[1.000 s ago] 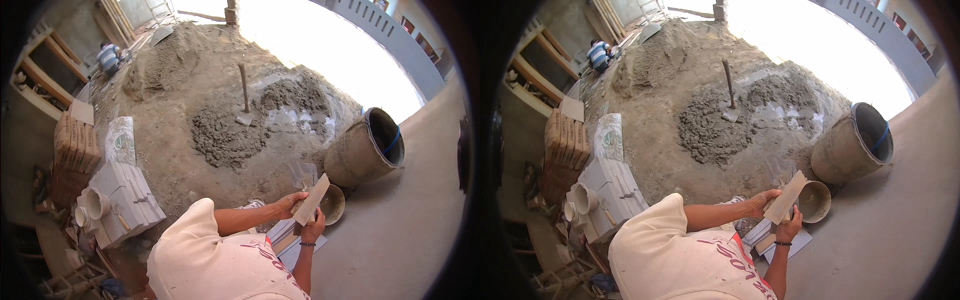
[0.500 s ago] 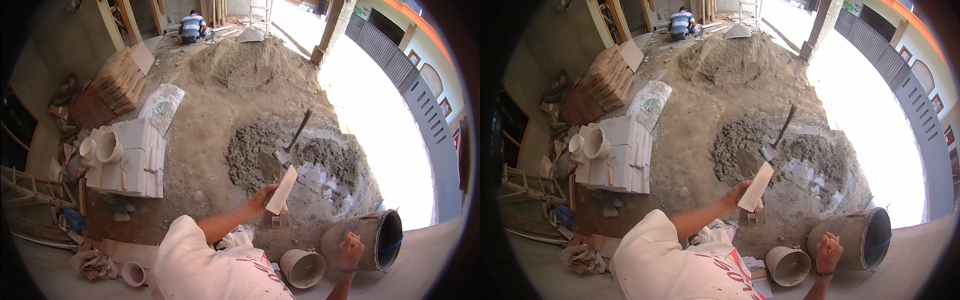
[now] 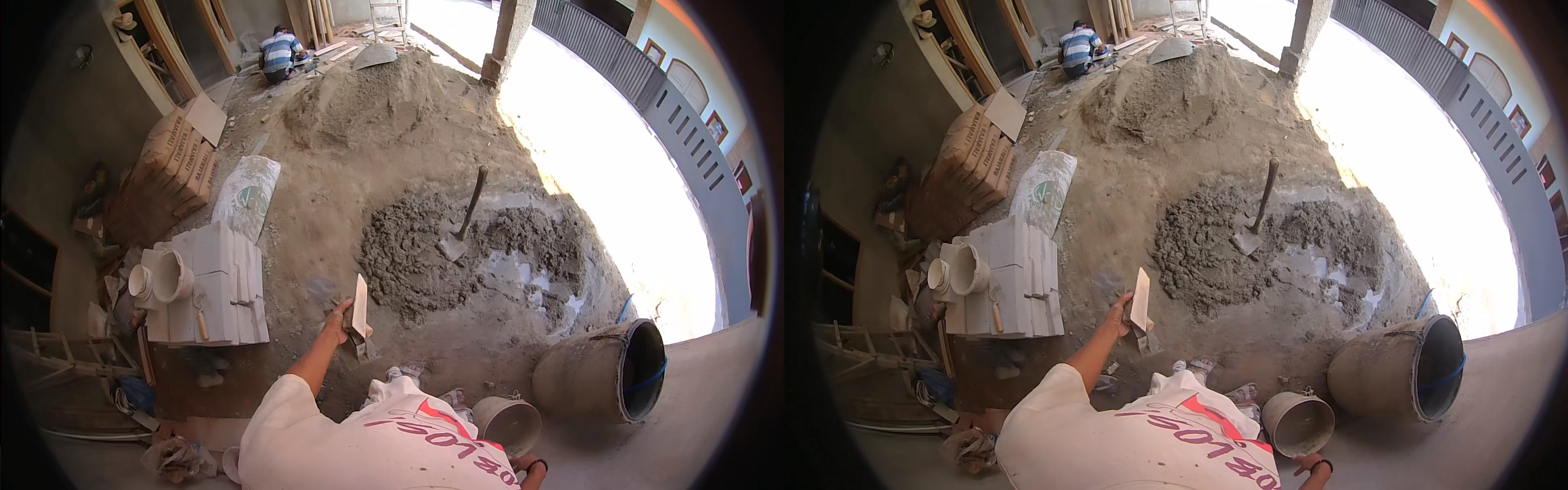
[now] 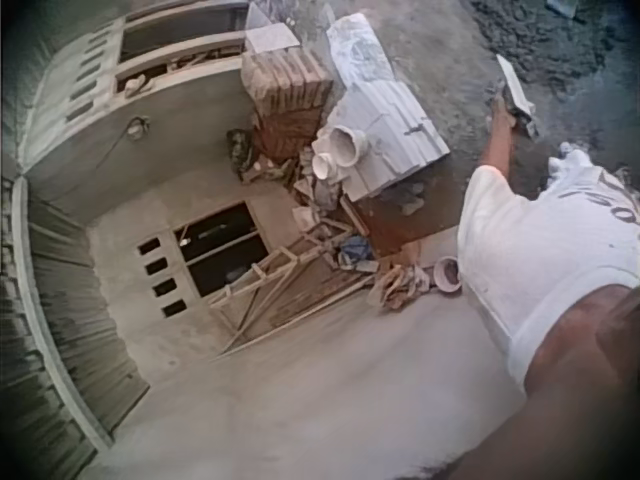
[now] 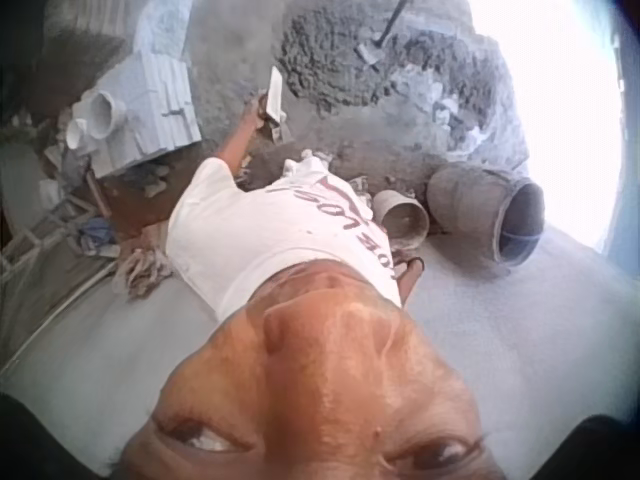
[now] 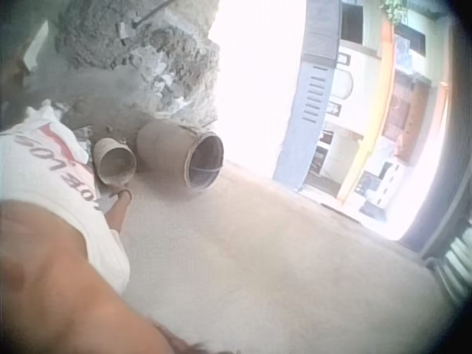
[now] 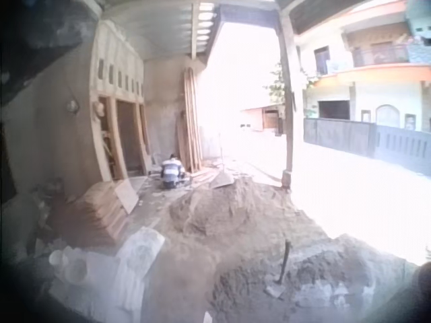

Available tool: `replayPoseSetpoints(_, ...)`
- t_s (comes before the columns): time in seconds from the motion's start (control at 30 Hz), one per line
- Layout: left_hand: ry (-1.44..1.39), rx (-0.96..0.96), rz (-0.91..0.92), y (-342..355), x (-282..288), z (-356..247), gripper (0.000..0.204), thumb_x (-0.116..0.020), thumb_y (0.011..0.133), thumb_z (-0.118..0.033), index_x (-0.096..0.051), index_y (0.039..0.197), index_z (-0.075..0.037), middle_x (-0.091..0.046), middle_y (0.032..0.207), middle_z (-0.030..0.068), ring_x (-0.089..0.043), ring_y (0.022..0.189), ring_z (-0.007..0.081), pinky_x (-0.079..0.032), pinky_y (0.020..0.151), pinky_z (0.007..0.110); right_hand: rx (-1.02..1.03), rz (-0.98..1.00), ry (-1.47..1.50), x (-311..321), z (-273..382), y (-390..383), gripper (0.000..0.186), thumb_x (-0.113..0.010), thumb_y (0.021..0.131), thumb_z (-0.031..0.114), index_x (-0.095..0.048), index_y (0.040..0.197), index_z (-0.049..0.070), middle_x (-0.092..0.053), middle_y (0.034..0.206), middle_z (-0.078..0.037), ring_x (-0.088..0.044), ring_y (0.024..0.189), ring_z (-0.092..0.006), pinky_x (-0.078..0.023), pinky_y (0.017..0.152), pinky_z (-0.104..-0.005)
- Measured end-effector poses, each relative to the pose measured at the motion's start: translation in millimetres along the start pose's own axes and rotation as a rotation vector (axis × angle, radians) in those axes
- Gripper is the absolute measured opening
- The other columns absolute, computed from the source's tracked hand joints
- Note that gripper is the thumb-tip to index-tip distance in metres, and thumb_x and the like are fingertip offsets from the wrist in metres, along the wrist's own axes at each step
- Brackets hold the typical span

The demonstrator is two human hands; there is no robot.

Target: The person uses a wooden float and a putty knife to apply plaster to the edge of a wall, dipping the tool into a bucket of water and smoothing the material.

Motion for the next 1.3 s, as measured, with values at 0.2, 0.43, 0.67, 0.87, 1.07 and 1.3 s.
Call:
replayPoseSetpoints(0.2,0.441,-0.120,-0.172,2,-10,-3,0.055,-0.074,0.072,-0.032,-0.059,0.116,-0.003,-0.062,0.114,0.0107,-0.061,0.098,0.0263,-0.046,0.088,0.043,0.314,-0.672,-0.705,60,-38,102,0.058,-0.061,0.078,0.011,-0.048,0.133,0.003,-0.066,0.091,-0.010,-0.061,0.074,-0.0145,-0.049,0.069,-0.0283)
replayPoseSetpoints(0.43,0.896,-0.001,-0.131,-3,-24,67,0.031,-0.070,0.077,-0.027,-0.064,0.098,-0.004,-0.065,0.092,0.0068,-0.063,0.082,0.0208,-0.050,0.073,0.037,0.228,-0.650,-0.480,148,-95,160,0.047,-0.062,0.080,0.017,-0.056,0.123,-0.002,-0.063,0.079,-0.005,-0.056,0.066,-0.0120,-0.047,0.063,-0.0275)
replayPoseSetpoints(0.67,1.132,0.144,-0.325,-41,-55,91,0.044,-0.069,0.078,-0.031,-0.062,0.109,-0.001,-0.064,0.098,0.0111,-0.062,0.085,0.0263,-0.050,0.076,0.038,-0.400,-0.787,-0.043,213,-164,175,0.043,-0.057,0.085,0.021,-0.054,0.128,0.019,-0.064,0.090,-0.004,-0.060,0.070,-0.0188,-0.051,0.065,-0.0407)
replayPoseSetpoints(0.87,1.193,0.261,-0.386,-63,-86,106,0.041,-0.068,0.079,-0.031,-0.062,0.108,-0.002,-0.064,0.098,0.0086,-0.063,0.084,0.0242,-0.051,0.073,0.038,-0.422,-0.746,-0.140,276,-193,241,0.049,-0.060,0.083,0.021,-0.051,0.131,0.015,-0.059,0.120,-0.009,-0.060,0.100,-0.0237,-0.048,0.086,-0.0395)
replayPoseSetpoints(1.07,1.233,0.341,-0.468,-63,-115,92,0.034,-0.068,0.080,-0.025,-0.061,0.105,-0.003,-0.064,0.095,0.0063,-0.063,0.081,0.0219,-0.051,0.072,0.035,-0.452,-0.734,-0.086,301,-195,292,0.056,-0.059,0.082,0.021,-0.045,0.136,0.009,-0.048,0.137,-0.014,-0.045,0.126,-0.0282,-0.034,0.106,-0.0348)
replayPoseSetpoints(1.3,1.430,0.333,-0.490,-80,-179,139,0.046,-0.067,0.078,-0.030,-0.058,0.113,-0.002,-0.063,0.103,0.0097,-0.061,0.090,0.0270,-0.050,0.081,0.041,-0.537,-0.872,0.249,368,-238,360,0.079,-0.064,0.079,0.023,-0.023,0.146,0.008,-0.039,0.143,-0.017,-0.043,0.127,-0.0333,-0.035,0.107,-0.0399)
Point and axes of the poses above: each hand's wrist, its own y-axis towards the middle knuckle, its own x-axis out of the back of the hand, z = x × y, the point moved 1 cm from there along y, towards the middle knuckle
